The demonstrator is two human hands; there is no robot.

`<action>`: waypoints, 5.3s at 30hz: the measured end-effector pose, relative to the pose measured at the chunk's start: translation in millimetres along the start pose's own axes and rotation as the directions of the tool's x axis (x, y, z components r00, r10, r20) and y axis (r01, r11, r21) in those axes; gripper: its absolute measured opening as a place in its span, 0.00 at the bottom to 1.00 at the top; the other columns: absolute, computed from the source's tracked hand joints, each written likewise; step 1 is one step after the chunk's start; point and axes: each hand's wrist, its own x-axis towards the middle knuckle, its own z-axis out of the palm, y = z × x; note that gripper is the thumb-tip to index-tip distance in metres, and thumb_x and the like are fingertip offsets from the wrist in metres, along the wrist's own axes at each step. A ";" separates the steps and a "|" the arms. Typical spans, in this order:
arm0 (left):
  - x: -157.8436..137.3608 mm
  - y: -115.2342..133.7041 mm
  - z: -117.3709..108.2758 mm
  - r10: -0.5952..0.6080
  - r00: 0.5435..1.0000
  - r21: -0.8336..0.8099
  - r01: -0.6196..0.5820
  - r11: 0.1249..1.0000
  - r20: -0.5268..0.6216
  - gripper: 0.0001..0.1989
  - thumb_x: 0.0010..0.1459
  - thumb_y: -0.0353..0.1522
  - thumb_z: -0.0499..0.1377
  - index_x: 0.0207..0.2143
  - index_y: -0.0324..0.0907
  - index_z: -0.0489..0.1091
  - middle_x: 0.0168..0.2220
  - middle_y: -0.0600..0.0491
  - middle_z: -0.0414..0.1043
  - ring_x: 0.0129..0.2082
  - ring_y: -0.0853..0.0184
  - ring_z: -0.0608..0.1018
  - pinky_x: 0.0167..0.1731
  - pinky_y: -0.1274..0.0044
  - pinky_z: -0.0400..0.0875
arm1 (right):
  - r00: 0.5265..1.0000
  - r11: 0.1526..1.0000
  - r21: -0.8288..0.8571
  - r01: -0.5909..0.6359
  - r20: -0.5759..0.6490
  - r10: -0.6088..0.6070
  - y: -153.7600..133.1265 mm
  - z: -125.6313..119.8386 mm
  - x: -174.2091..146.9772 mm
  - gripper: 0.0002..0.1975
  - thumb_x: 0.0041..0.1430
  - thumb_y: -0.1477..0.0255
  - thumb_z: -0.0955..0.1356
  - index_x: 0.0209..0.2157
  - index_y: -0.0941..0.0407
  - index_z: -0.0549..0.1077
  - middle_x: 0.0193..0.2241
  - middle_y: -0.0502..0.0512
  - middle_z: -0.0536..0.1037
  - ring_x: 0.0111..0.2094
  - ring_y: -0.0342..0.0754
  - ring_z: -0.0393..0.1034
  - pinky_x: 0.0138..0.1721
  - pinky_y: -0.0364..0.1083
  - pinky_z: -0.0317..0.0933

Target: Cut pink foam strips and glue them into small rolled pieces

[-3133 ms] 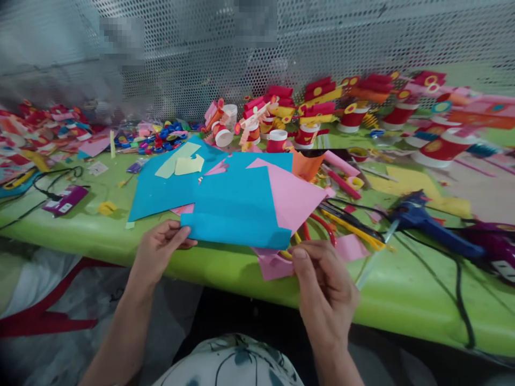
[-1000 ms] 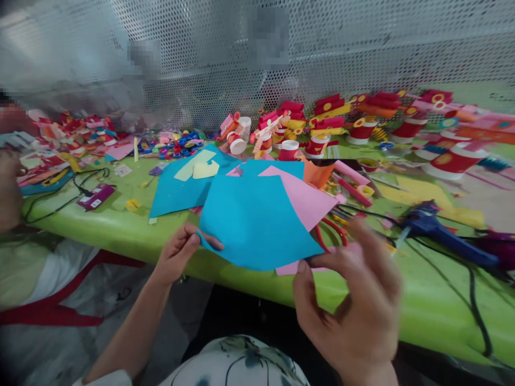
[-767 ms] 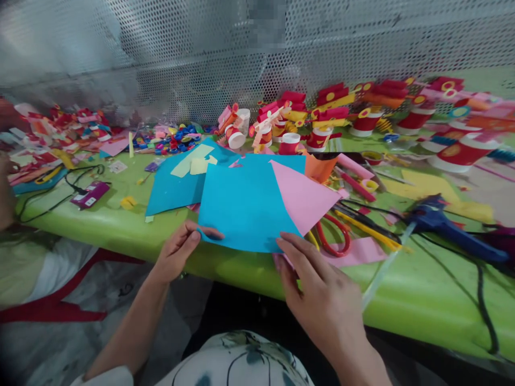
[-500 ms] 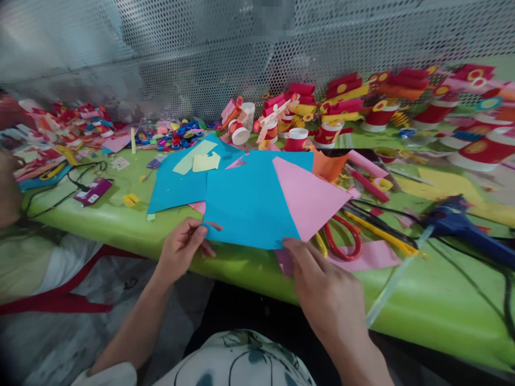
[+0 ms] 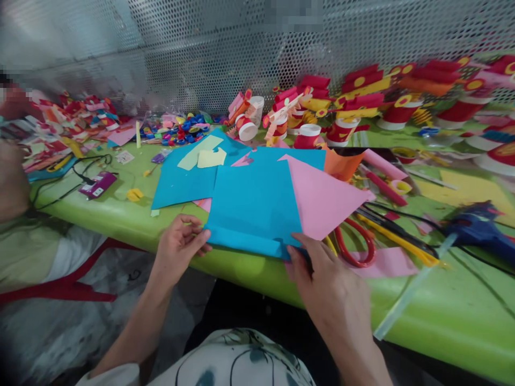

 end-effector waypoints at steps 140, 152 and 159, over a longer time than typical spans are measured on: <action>28.1 12.2 -52.4 -0.127 0.946 0.104 0.100 0.990 0.299 0.16 0.55 0.43 0.70 0.37 0.39 0.79 0.52 0.46 0.73 0.35 0.65 0.83 0.23 0.80 0.78 | 0.994 0.996 0.047 0.076 0.079 -0.079 0.7 12.8 26.9 0.18 0.69 0.63 0.62 0.33 0.56 0.78 0.27 0.63 0.81 0.28 0.61 0.75 0.26 0.52 0.56; 12.9 5.6 -40.1 -0.072 0.996 -0.083 0.077 0.994 0.057 0.07 0.51 0.33 0.71 0.27 0.40 0.78 0.64 0.43 0.70 0.64 0.48 0.71 0.39 0.74 0.77 | 0.988 0.965 0.246 -0.085 0.145 0.050 5.1 11.8 19.7 0.17 0.68 0.56 0.65 0.37 0.54 0.78 0.30 0.61 0.82 0.31 0.58 0.76 0.32 0.52 0.61; 9.0 5.0 -41.2 -0.138 0.990 -0.210 0.127 0.970 -0.039 0.14 0.43 0.28 0.75 0.26 0.40 0.72 0.46 0.48 0.81 0.45 0.64 0.81 0.35 0.80 0.72 | 0.957 0.888 0.376 -0.264 0.220 0.192 -10.8 -5.3 18.2 0.18 0.67 0.54 0.66 0.39 0.53 0.80 0.25 0.57 0.80 0.28 0.56 0.75 0.29 0.50 0.62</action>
